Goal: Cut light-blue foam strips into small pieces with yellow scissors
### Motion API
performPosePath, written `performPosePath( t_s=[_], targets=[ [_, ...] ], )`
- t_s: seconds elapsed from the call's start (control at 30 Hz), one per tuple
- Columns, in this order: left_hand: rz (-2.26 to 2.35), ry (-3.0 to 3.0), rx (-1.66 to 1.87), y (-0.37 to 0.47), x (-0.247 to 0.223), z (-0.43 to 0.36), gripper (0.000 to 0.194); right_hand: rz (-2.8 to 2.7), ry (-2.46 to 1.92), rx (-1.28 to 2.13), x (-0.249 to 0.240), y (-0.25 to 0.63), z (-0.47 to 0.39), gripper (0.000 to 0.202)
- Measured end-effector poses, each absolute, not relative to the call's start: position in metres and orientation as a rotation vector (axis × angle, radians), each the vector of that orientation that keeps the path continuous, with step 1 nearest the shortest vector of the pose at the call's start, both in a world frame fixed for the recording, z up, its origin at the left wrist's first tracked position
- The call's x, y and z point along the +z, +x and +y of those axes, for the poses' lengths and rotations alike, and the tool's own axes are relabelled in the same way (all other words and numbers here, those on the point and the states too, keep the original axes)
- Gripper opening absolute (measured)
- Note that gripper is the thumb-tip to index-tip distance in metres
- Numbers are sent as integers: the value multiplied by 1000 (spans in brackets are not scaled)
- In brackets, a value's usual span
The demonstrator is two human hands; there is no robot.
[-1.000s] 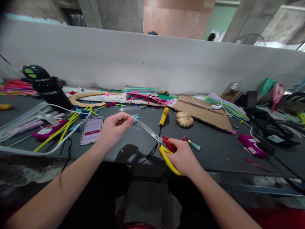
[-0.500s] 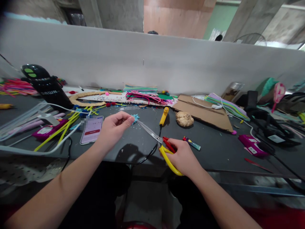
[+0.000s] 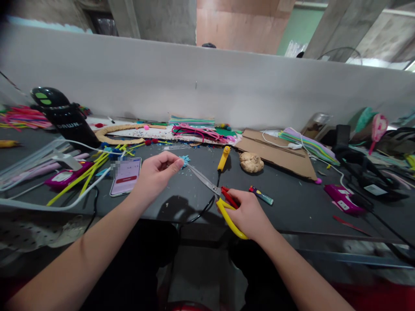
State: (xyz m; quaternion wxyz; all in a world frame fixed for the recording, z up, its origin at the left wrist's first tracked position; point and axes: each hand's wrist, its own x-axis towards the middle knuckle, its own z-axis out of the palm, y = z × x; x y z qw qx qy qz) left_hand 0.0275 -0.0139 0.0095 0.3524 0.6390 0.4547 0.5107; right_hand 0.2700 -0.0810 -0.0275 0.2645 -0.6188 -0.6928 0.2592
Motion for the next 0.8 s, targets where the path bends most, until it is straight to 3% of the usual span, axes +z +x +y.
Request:
performPosePath(
  t_s=[0.8],
  targets=[
    [1148,1681,1330,26,8,-12,27,-1893,-1648,697,-29,271,-81,26]
  ],
)
